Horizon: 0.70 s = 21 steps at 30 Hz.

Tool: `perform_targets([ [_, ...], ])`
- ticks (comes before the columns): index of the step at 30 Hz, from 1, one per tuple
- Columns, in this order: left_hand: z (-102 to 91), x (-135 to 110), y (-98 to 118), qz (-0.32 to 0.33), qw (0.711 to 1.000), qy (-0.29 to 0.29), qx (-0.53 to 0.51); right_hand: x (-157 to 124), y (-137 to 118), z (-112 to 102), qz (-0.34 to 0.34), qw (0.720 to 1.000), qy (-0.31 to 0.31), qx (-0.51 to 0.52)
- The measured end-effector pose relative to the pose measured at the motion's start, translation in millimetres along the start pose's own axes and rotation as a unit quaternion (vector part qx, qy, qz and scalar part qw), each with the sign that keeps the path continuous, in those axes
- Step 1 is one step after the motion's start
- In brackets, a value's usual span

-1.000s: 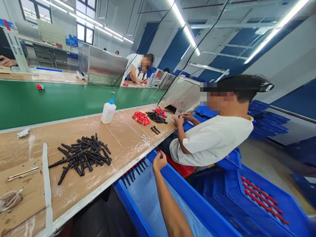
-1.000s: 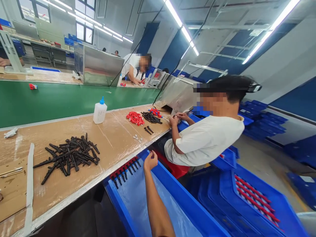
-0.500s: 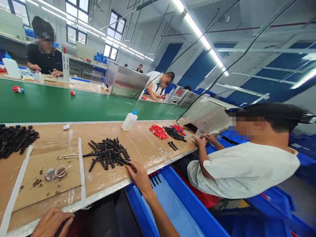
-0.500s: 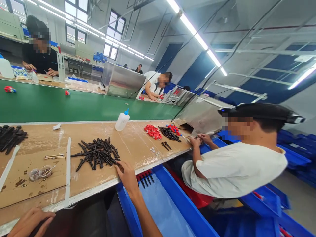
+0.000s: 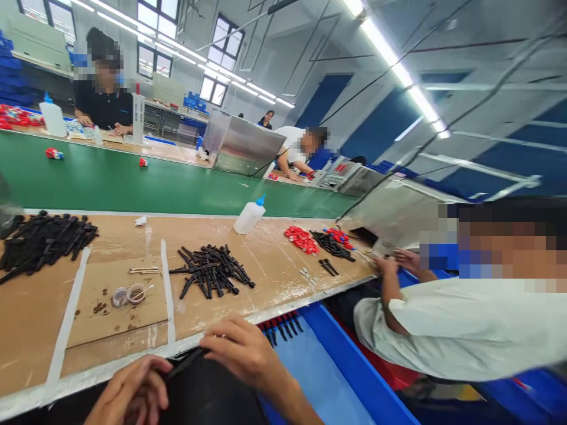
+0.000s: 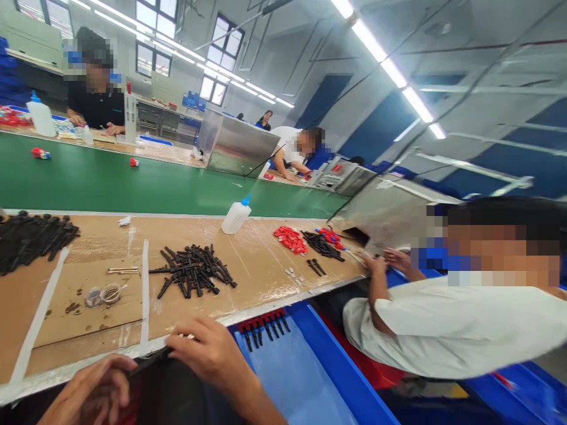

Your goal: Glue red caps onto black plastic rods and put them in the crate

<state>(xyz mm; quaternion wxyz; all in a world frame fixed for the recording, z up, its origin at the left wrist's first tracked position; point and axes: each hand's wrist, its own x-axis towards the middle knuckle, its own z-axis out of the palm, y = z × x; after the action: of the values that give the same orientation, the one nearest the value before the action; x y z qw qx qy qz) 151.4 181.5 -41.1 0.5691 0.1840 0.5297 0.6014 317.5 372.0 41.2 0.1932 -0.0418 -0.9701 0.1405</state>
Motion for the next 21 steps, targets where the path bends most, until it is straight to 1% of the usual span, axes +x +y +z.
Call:
perform_targets([
  [2,4.7,2,0,-0.025,0.997,-0.071,-0.009,15,-15,19,-0.066,0.998,-0.017,0.009],
  [3,5.1,3,0,-0.023,0.996,-0.088,-0.005,22,-20,28,-0.084,0.996,-0.017,0.024],
  [4,4.2,3,-1,-0.011,0.996,-0.089,-0.006,28,-22,36,-0.09,0.995,-0.011,0.049],
  [5,2.4,2,-1,0.006,0.997,-0.074,-0.015,33,-22,44,-0.081,0.993,0.005,0.081],
  [6,0.0,1,0,0.022,0.998,-0.049,-0.036,39,-21,52,-0.053,0.991,0.031,0.115],
  [7,-2.7,0,1,0.033,0.997,-0.016,-0.07,45,-18,59,-0.006,0.987,0.064,0.15],
  [9,-7.7,-3,5,0.036,0.987,0.033,-0.155,59,-11,74,0.113,0.963,0.125,0.21],
  [10,-9.6,-4,7,0.033,0.979,0.044,-0.196,67,-7,82,0.164,0.948,0.144,0.231],
  [11,-10.9,-4,9,0.031,0.971,0.05,-0.233,74,-4,89,0.202,0.936,0.15,0.247],
  [12,-11.8,-4,11,0.033,0.963,0.054,-0.262,81,-2,96,0.226,0.927,0.147,0.262],
  [14,-12.2,-3,13,0.045,0.952,0.06,-0.296,94,1,108,0.245,0.919,0.133,0.279],
  [16,-11.7,-1,14,0.049,0.948,0.067,-0.307,105,-1,115,0.245,0.918,0.125,0.287],
  [21,-12.5,2,12,0.042,0.946,0.077,-0.311,122,-13,116,0.21,0.925,0.115,0.295],
])
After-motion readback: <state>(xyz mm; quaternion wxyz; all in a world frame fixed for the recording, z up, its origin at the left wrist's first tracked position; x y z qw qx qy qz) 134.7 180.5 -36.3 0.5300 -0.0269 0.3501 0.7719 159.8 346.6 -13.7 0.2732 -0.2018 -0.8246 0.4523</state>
